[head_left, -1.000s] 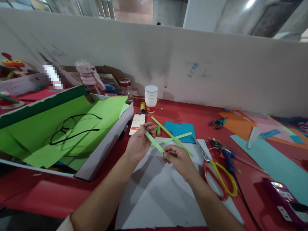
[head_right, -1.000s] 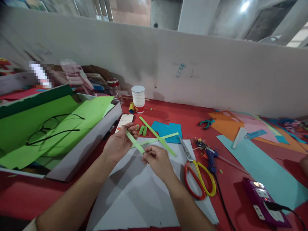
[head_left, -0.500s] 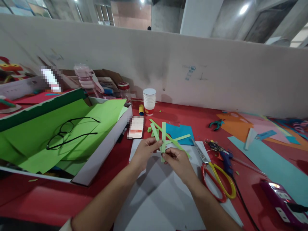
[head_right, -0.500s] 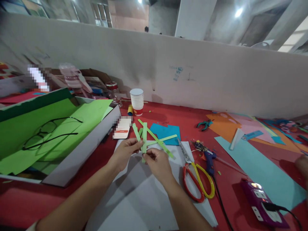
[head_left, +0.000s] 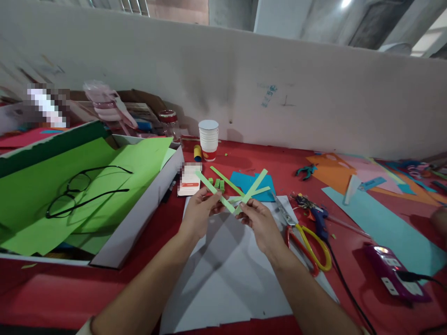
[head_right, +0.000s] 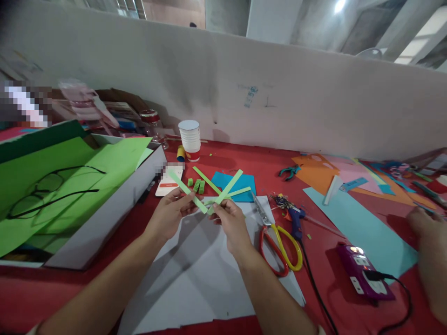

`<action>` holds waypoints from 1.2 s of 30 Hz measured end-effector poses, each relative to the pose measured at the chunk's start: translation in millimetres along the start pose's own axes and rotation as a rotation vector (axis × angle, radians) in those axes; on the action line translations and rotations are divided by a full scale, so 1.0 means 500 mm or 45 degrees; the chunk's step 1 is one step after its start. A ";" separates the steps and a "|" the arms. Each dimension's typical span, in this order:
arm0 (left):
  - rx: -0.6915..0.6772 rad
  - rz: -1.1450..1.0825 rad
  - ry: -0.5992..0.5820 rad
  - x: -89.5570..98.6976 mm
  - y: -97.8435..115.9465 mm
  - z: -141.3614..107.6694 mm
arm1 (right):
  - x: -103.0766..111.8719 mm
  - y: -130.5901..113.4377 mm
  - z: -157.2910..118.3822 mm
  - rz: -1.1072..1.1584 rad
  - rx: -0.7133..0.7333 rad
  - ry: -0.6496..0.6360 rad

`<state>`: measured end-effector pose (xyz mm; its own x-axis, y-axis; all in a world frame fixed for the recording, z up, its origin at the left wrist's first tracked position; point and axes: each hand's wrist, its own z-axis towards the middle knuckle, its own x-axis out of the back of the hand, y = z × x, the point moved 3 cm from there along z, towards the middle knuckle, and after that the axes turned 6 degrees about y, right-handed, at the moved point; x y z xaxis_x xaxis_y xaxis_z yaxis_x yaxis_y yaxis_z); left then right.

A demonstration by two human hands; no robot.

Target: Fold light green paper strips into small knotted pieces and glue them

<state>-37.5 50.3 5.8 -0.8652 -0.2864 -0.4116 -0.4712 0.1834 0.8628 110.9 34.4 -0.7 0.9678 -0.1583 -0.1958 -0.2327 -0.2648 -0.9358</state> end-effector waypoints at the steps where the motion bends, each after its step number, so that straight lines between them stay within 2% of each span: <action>1: 0.001 -0.005 0.001 0.000 -0.001 0.000 | 0.000 0.000 0.000 0.035 -0.017 -0.001; 7: -0.003 -0.048 -0.001 -0.005 -0.004 -0.006 | 0.008 -0.006 0.001 0.151 -0.006 0.096; 12: 0.064 -0.080 -0.046 -0.010 -0.008 -0.013 | -0.003 0.002 -0.003 0.137 -0.037 0.033; 15: 0.054 -0.064 -0.107 -0.009 -0.013 -0.015 | -0.006 0.004 -0.003 0.150 0.018 0.047; 21: 0.101 0.247 -0.332 -0.017 -0.024 -0.023 | -0.004 0.002 -0.002 0.126 0.075 0.039; 28: 0.060 0.169 -0.258 -0.013 -0.014 -0.018 | 0.011 -0.007 0.003 0.045 0.210 0.188; 32: -0.009 0.198 -0.260 -0.016 -0.018 -0.020 | 0.003 -0.005 -0.001 0.049 0.153 0.064; 36: 0.047 0.162 -0.245 -0.019 -0.027 -0.023 | -0.003 -0.002 -0.004 0.139 0.053 -0.002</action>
<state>-21.0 39.8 1.6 -0.9330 -0.0748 -0.3519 -0.3593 0.2419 0.9013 109.2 32.8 1.1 0.9370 -0.1828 -0.2978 -0.3328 -0.2064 -0.9202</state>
